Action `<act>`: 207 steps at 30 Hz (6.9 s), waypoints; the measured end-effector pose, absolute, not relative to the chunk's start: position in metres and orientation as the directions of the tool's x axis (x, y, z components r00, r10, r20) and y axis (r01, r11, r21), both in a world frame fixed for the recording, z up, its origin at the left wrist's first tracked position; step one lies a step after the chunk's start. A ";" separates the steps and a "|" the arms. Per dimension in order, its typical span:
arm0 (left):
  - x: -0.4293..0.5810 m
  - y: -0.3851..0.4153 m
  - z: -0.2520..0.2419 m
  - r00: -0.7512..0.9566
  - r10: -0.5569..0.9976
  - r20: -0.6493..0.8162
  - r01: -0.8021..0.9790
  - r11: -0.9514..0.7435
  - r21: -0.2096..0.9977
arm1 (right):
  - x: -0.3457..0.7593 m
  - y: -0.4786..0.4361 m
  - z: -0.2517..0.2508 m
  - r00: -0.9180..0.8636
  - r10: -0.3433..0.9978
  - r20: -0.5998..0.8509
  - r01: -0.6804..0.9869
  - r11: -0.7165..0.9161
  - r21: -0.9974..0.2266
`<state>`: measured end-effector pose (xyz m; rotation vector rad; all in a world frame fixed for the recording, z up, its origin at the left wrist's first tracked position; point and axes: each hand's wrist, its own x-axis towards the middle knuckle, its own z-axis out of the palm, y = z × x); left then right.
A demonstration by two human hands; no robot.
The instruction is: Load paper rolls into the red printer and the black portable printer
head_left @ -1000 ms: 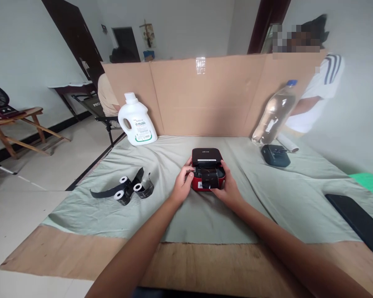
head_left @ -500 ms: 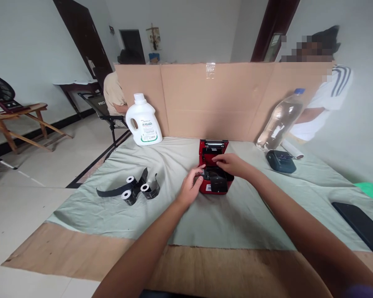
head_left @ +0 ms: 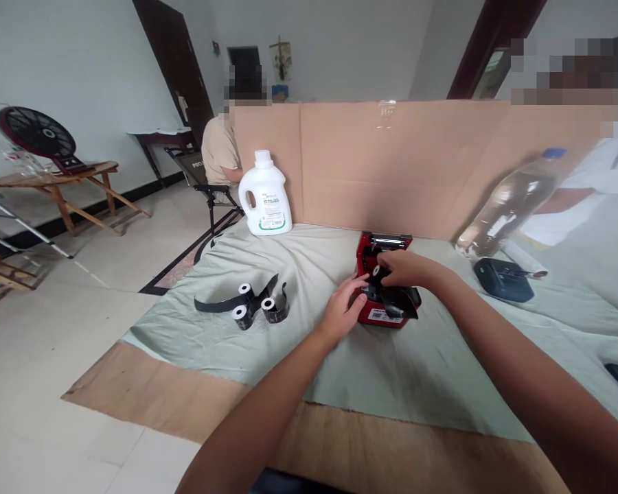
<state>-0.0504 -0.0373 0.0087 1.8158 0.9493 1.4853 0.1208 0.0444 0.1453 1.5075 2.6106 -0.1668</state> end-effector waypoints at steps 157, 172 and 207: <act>-0.033 -0.068 0.027 0.066 0.631 0.773 0.689 -0.589 0.422 | 0.181 0.028 0.059 -0.199 0.917 0.345 0.344 0.395 -0.852; -0.039 -0.057 0.029 0.063 0.772 0.632 0.683 -0.495 0.537 | 0.162 0.021 0.032 -0.185 0.958 0.220 -0.153 0.193 -0.969; -0.045 -0.002 0.038 0.013 0.995 -0.098 -0.184 0.099 0.978 | 0.157 0.023 0.007 -0.069 0.970 0.233 -0.495 0.170 -0.852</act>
